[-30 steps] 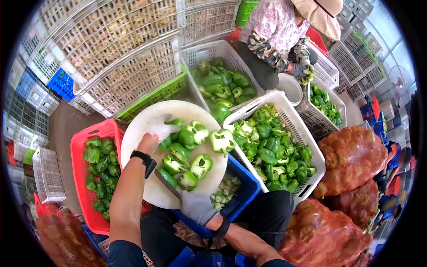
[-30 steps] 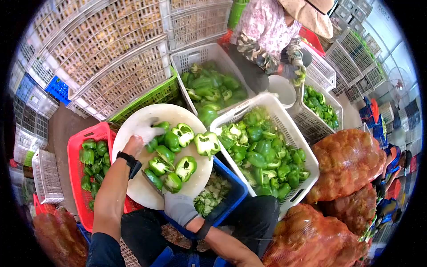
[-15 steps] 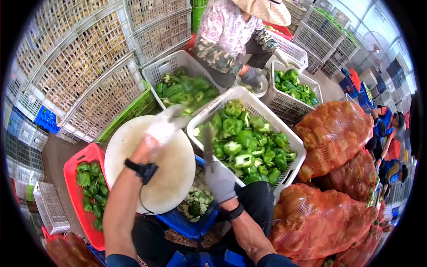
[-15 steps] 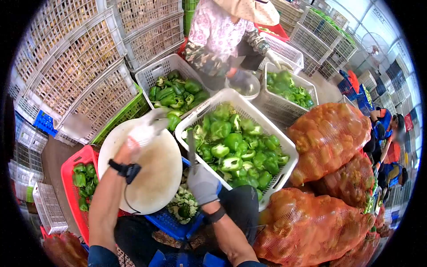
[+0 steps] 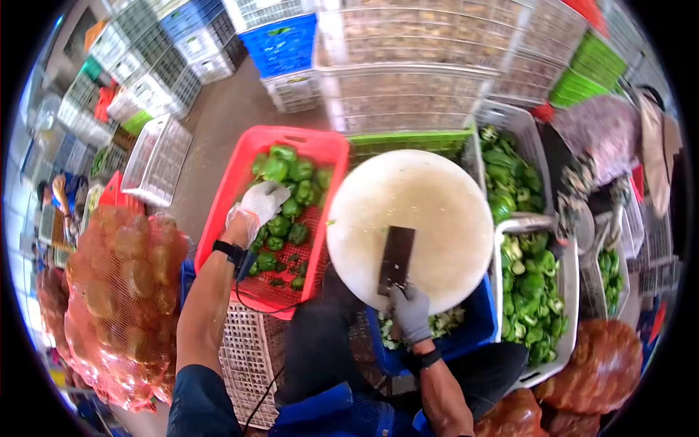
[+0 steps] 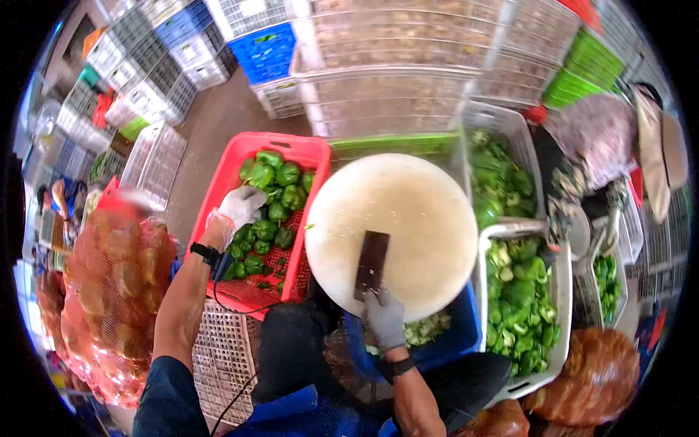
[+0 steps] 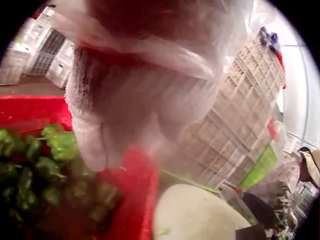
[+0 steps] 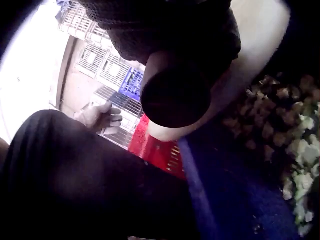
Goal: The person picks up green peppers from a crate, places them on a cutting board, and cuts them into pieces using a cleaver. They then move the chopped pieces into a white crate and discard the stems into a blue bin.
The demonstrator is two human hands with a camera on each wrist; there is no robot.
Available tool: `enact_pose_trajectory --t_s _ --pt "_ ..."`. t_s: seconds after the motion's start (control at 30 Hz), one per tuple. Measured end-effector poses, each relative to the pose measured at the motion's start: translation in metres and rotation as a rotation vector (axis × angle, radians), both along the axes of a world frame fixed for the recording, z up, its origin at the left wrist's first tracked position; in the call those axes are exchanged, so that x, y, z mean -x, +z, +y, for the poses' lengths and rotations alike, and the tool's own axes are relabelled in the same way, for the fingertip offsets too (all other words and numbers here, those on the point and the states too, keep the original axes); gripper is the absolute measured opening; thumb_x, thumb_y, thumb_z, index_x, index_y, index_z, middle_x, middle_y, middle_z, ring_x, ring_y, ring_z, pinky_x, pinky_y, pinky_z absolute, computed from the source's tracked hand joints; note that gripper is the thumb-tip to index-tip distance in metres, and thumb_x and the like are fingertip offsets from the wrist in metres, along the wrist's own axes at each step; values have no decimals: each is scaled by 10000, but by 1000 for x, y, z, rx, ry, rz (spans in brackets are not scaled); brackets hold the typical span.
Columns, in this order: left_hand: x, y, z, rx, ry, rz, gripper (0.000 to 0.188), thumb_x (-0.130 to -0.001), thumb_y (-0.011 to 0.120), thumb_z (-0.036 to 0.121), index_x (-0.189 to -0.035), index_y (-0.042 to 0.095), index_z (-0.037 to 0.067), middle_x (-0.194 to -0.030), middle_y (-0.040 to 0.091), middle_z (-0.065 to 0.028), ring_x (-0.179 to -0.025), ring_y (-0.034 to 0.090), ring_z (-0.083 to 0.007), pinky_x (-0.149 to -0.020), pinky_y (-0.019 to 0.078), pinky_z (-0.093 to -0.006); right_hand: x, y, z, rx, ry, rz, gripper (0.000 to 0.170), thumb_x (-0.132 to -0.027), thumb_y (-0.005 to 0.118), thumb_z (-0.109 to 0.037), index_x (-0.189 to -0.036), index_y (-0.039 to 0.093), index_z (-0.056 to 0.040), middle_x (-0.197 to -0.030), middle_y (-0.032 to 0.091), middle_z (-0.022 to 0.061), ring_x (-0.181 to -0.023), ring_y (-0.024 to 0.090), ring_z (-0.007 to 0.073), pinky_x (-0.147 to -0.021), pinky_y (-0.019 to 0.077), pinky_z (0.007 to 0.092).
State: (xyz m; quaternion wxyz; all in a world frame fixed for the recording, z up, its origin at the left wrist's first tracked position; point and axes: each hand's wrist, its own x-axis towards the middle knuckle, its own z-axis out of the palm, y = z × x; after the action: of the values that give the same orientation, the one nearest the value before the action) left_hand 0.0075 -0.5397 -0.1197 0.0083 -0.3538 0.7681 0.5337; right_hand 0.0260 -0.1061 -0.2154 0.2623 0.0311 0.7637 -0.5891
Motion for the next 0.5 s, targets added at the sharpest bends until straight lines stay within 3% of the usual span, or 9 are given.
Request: enact_pose_trajectory --t_s 0.03,0.07,0.1,0.17,0.27,0.3,0.37,0.47,0.5 --pt "-16 -15 -20 21 46 -28 322 -1025 734 281 -1226 727 29 -847 665 -27 -683 598 -123 -596 479 -302 0 -2 -3 12 -3 85 202 -1028 708 -164 -943 710 19 -697 685 63 -628 657 141 -583 522 339" --pt "-29 -53 -55 194 -1 -153 325 -994 772 294 -1176 745 26 -858 672 -41 -642 584 -124 -553 447 -310 3 9 -9 32 -39 13 195 -1026 709 -152 -921 696 12 -697 677 52 -623 651 142 -578 517 334" --pt "-45 -85 -74 224 -32 -142 391 -956 806 316 -1174 754 -4 -902 716 -82 -734 661 -176 -640 524 -347 4 20 -14 47 -80 -63 193 -1024 711 -140 -900 681 6 -697 670 40 -618 644 143 -572 512 330" --pt "-54 -91 -74 365 -86 -349 582 -959 800 348 -1389 700 -32 -1296 777 -241 -1206 749 -340 -1049 557 -405 6 13 -14 89 -123 -138 190 -1019 717 -130 -890 676 3 -701 672 46 -612 638 146 -565 507 330" --pt "-52 -170 -88 306 -139 -364 654 -942 801 381 -1436 671 -29 -1383 732 -275 -1296 706 -398 -1112 535 -429 10 24 -19 10 -122 -127 139 -1018 703 -106 -982 731 25 -788 706 24 -699 628 105 -623 502 302" --pt "-31 -144 -69 397 -195 -446 711 -932 791 407 -1471 639 -31 -1402 713 -288 -1314 675 -451 -1133 526 -457 12 24 -21 -40 -112 -103 148 -1019 695 -96 -1031 759 37 -830 723 12 -744 625 84 -653 501 288" --pt "-4 -183 -65 513 -219 -370 743 -922 781 423 -1490 619 -27 -1410 698 -301 -1336 641 -485 -1144 514 -487 13 8 -15 -98 -90 -84 165 -1010 695 -91 -1066 767 47 -866 732 0 -785 619 75 -679 498 280" --pt "50 -206 -56 460 -113 -295 734 -928 778 417 -1494 612 -20 -1401 696 -314 -1338 637 -486 -1143 511 -491 21 42 -32 -109 -149 -253 172 -999 694 -87 -1066 768 54 -872 741 9 -789 627 83 -682 503 286" --pt "67 -205 -53 387 -22 -319 754 -927 779 435 -1499 600 -22 -1395 691 -332 -1340 637 -487 -1137 511 -506 21 34 -29 -156 -127 -211 173 -999 694 -88 -1060 768 56 -871 744 12 -783 629 83 -678 503 286"
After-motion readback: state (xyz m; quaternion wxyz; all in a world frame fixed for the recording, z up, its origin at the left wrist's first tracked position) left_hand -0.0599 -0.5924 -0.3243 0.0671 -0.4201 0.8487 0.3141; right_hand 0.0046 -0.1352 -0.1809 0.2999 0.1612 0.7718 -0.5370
